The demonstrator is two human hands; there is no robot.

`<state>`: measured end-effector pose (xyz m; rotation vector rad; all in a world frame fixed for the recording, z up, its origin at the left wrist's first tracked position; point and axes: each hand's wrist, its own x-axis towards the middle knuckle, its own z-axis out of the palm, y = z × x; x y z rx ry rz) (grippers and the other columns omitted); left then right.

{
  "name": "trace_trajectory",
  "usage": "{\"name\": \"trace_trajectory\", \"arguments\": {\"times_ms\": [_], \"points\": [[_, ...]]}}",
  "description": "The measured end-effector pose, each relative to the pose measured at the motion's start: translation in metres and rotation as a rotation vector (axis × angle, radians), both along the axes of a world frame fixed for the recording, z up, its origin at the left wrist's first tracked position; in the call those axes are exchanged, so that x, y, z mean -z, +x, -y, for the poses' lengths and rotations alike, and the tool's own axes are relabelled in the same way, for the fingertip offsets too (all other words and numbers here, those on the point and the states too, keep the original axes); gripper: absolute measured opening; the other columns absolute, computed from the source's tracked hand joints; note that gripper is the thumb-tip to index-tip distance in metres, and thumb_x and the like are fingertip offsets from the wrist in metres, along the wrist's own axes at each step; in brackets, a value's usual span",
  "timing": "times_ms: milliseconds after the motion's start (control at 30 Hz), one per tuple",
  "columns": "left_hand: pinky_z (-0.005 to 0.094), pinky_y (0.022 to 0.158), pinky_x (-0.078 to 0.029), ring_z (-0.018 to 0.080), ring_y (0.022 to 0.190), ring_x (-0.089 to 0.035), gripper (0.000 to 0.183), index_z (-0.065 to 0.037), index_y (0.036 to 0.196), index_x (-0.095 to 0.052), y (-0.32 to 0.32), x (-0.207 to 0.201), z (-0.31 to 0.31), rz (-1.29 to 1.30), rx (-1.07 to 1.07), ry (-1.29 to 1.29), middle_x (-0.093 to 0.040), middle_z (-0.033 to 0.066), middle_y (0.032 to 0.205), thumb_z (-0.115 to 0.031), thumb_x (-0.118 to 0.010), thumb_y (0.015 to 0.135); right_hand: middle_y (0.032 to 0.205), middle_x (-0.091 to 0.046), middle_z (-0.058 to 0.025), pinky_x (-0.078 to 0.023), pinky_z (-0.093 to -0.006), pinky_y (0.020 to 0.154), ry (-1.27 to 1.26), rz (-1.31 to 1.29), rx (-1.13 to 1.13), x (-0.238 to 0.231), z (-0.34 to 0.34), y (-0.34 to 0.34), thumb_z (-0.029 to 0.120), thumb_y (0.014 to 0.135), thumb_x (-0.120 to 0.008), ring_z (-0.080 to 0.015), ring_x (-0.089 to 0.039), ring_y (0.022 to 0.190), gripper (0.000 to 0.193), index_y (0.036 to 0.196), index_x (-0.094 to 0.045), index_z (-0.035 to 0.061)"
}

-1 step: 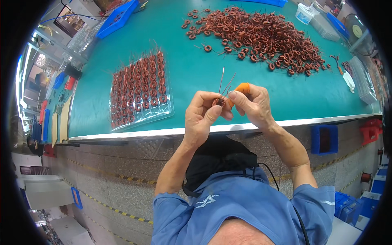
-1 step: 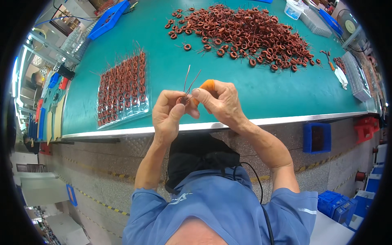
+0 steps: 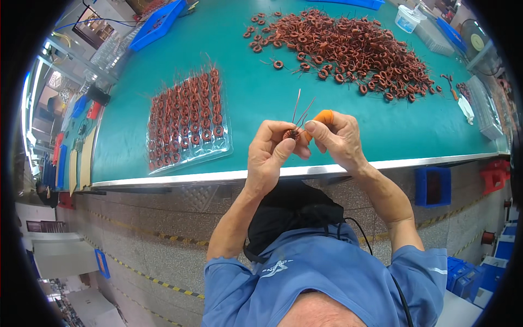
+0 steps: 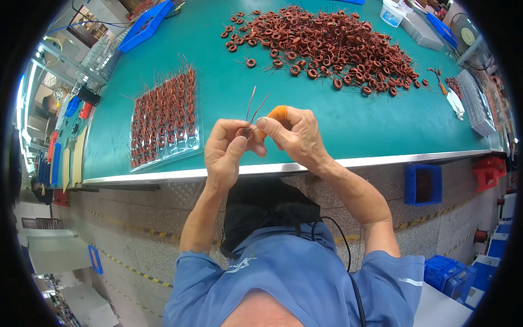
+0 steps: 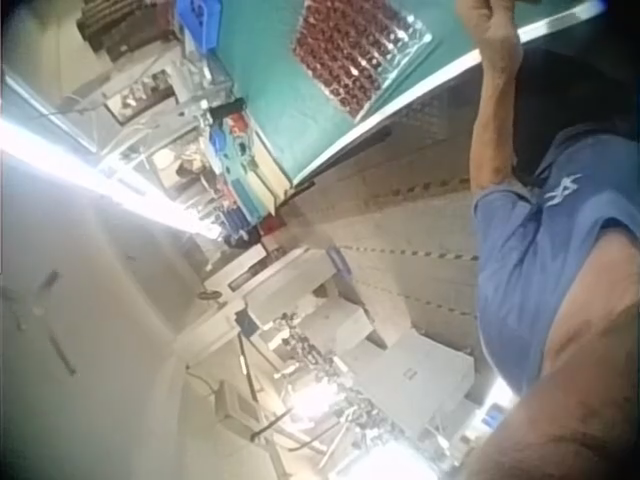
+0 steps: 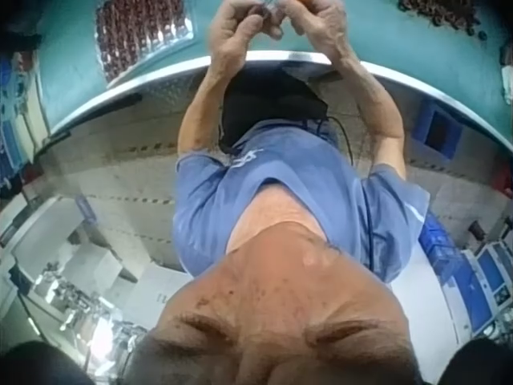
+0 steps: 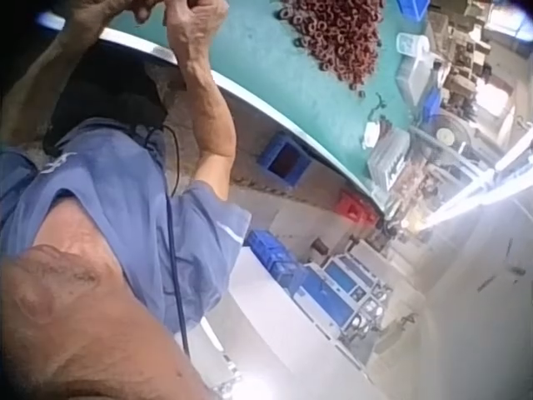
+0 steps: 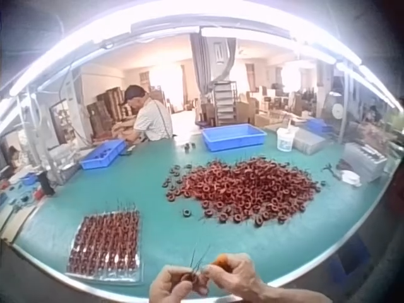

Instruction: Assembling toroidal inductors and placing them into an organizer tray in a factory setting.

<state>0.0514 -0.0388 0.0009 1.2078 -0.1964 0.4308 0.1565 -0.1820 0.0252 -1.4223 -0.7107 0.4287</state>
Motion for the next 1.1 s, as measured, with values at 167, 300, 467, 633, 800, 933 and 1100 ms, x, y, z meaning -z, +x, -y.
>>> {"name": "trace_trajectory", "arguments": {"times_ms": [167, 300, 467, 633, 800, 933, 1100], "points": [[0.0274, 0.074, -0.049, 0.0154, 0.079, -0.059, 0.034, 0.003, 0.127, -0.041, 0.003, -0.004, 0.0, -0.066, -0.043, -0.01, -0.06, 0.0111, 0.095, -0.016, -0.05, 0.1, 0.072, -0.066, -0.0023, -0.041, -0.0211, 0.052, -0.076, -0.036, -0.036, 0.009, -0.002, 0.009, 0.03, 0.087, -0.071, -0.0062, -0.055, 0.061, 0.031, 0.09, -0.067, -0.0004], [0.0258, 0.072, -0.048, 0.013, 0.077, -0.057, 0.036, 0.004, 0.13, -0.042, 0.007, -0.003, -0.001, -0.156, 0.037, -0.017, -0.06, 0.0087, 0.091, -0.014, -0.05, 0.099, 0.095, -0.065, -0.005, -0.048, -0.0255, 0.078, 0.119, -0.155, -0.124, 0.01, -0.011, 0.007, 0.033, 0.088, -0.07, -0.0104, -0.059, 0.084, 0.043, 0.113, -0.062, -0.002], [0.0251, 0.067, -0.048, 0.0114, 0.071, -0.057, 0.027, 0.003, 0.116, -0.055, 0.012, 0.001, 0.001, -0.221, 0.003, -0.065, -0.061, 0.0056, 0.081, -0.017, -0.054, 0.098, 0.1, -0.066, -0.007, -0.048, -0.0297, 0.089, 0.18, -0.168, -0.143, 0.011, -0.012, 0.006, 0.03, 0.088, -0.07, -0.0133, -0.061, 0.092, 0.043, 0.115, -0.061, -0.0019], [0.0237, 0.062, -0.047, 0.0099, 0.065, -0.056, 0.021, 0.001, 0.104, -0.06, 0.016, 0.007, 0.008, -0.204, -0.098, -0.048, -0.06, 0.0036, 0.074, -0.018, -0.055, 0.098, 0.098, -0.067, -0.0087, -0.052, -0.0264, 0.081, 0.179, -0.169, -0.155, 0.019, -0.008, 0.007, 0.016, 0.091, -0.068, -0.0118, -0.062, 0.089, 0.028, 0.11, -0.062, -0.0031], [0.0251, 0.062, -0.046, 0.012, 0.064, -0.055, 0.022, -0.001, 0.091, -0.061, 0.014, 0.01, 0.013, -0.29, -0.172, -0.008, -0.059, 0.0051, 0.072, -0.021, -0.057, 0.097, 0.089, -0.068, -0.0067, -0.051, -0.0245, 0.077, 0.119, -0.084, -0.043, 0.028, -0.01, 0.005, 0.018, 0.091, -0.068, -0.0093, -0.062, 0.084, 0.024, 0.103, -0.064, -0.0025], [0.0244, 0.061, -0.045, 0.0116, 0.064, -0.054, 0.021, 0.0, 0.092, -0.062, 0.014, 0.012, 0.013, -0.27, -0.158, -0.067, -0.059, 0.0047, 0.071, -0.021, -0.057, 0.097, 0.081, -0.068, -0.0049, -0.05, -0.0232, 0.07, 0.127, -0.038, -0.019, 0.026, -0.011, 0.004, 0.024, 0.096, -0.06, -0.0083, -0.06, 0.077, 0.026, 0.095, -0.067, -0.0018], [0.0226, 0.058, -0.047, 0.0089, 0.062, -0.056, 0.017, 0.0, 0.094, -0.062, 0.014, 0.014, 0.015, -0.244, -0.201, -0.02, -0.061, 0.0036, 0.072, -0.016, -0.056, 0.097, 0.079, -0.067, -0.0048, -0.047, -0.0235, 0.064, 0.074, 0.029, 0.019, 0.028, -0.008, 0.009, 0.028, 0.099, -0.053, -0.0088, -0.059, 0.07, 0.034, 0.09, -0.069, -0.0007]]}}
